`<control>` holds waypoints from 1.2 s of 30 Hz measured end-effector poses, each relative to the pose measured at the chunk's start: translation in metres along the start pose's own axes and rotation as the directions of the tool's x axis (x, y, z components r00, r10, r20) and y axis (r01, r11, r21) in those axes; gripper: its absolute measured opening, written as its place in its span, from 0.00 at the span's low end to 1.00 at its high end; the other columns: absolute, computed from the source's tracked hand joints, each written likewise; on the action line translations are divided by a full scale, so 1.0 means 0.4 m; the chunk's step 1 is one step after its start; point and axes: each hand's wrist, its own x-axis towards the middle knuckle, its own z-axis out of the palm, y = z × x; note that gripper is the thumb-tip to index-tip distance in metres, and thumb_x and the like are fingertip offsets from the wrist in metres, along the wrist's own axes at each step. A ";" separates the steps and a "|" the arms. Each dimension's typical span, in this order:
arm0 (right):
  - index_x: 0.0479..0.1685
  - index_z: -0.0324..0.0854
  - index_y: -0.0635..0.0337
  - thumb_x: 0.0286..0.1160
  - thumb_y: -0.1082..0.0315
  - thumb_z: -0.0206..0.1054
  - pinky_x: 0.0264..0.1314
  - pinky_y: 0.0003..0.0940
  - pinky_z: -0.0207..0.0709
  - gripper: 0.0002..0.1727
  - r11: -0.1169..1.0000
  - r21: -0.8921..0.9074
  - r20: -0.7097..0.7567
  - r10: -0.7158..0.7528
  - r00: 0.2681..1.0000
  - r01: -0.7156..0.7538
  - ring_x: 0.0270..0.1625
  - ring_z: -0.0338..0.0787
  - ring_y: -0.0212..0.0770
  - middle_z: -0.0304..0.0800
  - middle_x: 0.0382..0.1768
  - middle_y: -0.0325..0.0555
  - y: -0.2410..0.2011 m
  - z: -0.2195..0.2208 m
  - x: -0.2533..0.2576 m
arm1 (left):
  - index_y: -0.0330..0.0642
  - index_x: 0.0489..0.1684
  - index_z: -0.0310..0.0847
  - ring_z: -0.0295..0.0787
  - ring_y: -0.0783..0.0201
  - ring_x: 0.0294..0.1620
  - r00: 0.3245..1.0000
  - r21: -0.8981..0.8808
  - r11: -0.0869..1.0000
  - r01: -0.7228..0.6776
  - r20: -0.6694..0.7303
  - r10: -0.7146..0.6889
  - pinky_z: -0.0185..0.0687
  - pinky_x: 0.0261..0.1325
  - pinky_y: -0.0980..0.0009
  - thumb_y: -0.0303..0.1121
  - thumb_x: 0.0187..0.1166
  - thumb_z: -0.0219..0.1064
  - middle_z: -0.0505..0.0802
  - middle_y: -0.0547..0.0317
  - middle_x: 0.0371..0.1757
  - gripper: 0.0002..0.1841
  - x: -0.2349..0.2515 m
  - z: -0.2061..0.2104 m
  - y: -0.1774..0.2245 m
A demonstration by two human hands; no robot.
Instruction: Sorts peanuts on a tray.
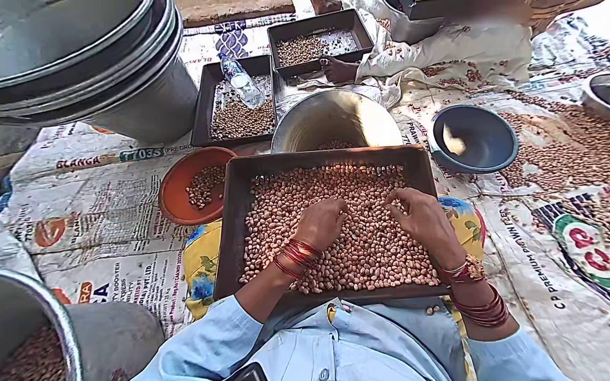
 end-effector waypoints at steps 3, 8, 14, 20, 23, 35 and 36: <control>0.54 0.92 0.56 0.81 0.66 0.65 0.53 0.61 0.81 0.12 0.994 -0.098 0.136 -0.042 0.990 0.056 0.50 0.92 0.61 0.93 0.47 0.58 -0.012 0.027 -0.008 | 0.39 0.60 0.88 0.90 0.48 0.49 1.000 -0.105 0.994 -0.008 -0.025 0.006 0.82 0.59 0.48 0.36 0.86 0.63 0.93 0.45 0.47 0.14 0.001 -0.008 -0.017; 0.56 0.90 0.58 0.77 0.69 0.68 0.49 0.62 0.82 0.12 0.985 -0.155 0.161 -0.048 0.986 0.073 0.50 0.92 0.65 0.91 0.49 0.62 -0.024 0.040 -0.005 | 0.39 0.47 0.83 0.72 0.75 0.21 0.956 -0.614 0.789 -0.020 -0.242 -0.164 0.69 0.30 0.75 0.27 0.83 0.60 0.82 0.64 0.25 0.07 0.006 -0.042 -0.113; 0.55 0.89 0.59 0.78 0.61 0.69 0.53 0.60 0.80 0.15 0.999 -0.029 0.198 -0.031 0.980 0.038 0.48 0.90 0.59 0.92 0.45 0.58 -0.010 0.035 0.008 | 0.44 0.54 0.90 0.74 0.64 0.26 0.973 -0.319 0.947 0.031 -0.207 -0.102 0.74 0.38 0.61 0.35 0.84 0.65 0.83 0.59 0.26 0.10 0.013 -0.024 -0.068; 0.45 0.83 0.57 0.74 0.72 0.66 0.37 0.36 0.72 0.05 0.953 0.293 0.006 0.082 0.997 -0.080 0.31 0.79 0.32 0.82 0.30 0.38 -0.024 0.008 0.035 | 0.40 0.63 0.87 0.91 0.40 0.58 0.987 -0.089 0.996 0.029 -0.153 -0.042 0.81 0.63 0.41 0.36 0.86 0.65 0.93 0.39 0.57 0.15 0.030 0.005 -0.024; 0.43 0.87 0.53 0.77 0.70 0.67 0.31 0.36 0.66 0.04 0.973 0.220 0.070 0.061 0.996 -0.075 0.23 0.70 0.32 0.73 0.20 0.34 -0.053 0.013 0.065 | 0.38 0.62 0.87 0.91 0.40 0.60 0.992 -0.064 0.997 0.041 -0.117 -0.048 0.80 0.64 0.41 0.37 0.87 0.63 0.93 0.39 0.57 0.15 0.031 0.001 -0.019; 0.50 0.89 0.62 0.76 0.67 0.73 0.38 0.58 0.82 0.10 0.978 -0.148 0.024 -0.147 0.989 0.148 0.39 0.92 0.60 0.90 0.39 0.59 -0.096 0.114 0.149 | 0.43 0.51 0.89 0.71 0.71 0.26 0.969 -0.488 0.866 0.109 -0.143 -0.203 0.70 0.38 0.67 0.29 0.84 0.61 0.83 0.65 0.27 0.10 -0.011 -0.060 -0.133; 0.50 0.90 0.61 0.75 0.68 0.72 0.37 0.58 0.82 0.10 0.977 -0.151 0.018 -0.148 0.989 0.149 0.39 0.92 0.60 0.90 0.39 0.58 -0.094 0.119 0.149 | 0.45 0.52 0.90 0.71 0.69 0.26 0.972 -0.386 0.915 0.118 -0.145 -0.186 0.71 0.38 0.66 0.32 0.85 0.63 0.82 0.65 0.25 0.09 -0.015 -0.055 -0.120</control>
